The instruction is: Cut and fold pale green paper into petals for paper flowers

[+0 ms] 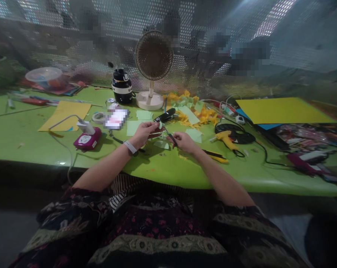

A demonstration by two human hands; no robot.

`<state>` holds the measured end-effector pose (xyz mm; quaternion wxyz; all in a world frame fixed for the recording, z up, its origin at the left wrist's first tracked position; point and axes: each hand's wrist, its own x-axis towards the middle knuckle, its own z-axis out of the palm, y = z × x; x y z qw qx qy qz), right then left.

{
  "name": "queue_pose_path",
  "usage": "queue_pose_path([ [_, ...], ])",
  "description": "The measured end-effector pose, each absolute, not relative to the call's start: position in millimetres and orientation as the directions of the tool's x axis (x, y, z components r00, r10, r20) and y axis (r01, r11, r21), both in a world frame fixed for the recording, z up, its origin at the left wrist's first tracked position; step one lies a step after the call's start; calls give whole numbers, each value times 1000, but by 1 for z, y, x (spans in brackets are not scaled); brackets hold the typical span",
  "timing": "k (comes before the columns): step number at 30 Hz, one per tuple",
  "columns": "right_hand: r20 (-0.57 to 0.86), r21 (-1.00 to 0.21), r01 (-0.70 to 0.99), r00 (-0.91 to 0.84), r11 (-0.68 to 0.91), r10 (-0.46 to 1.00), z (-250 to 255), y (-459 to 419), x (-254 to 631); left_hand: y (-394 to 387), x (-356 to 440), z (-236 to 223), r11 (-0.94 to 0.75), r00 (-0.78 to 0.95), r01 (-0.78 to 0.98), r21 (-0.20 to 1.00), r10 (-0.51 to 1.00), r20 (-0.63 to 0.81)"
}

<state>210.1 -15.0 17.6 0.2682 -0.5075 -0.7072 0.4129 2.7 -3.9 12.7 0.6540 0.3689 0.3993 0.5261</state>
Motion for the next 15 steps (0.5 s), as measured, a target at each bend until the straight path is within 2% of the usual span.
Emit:
queue_pose_path([
  [15, -91, -864, 493, -356, 104, 930, 21, -16, 214, -6, 4, 15, 177, 137, -380, 908, 981, -134],
])
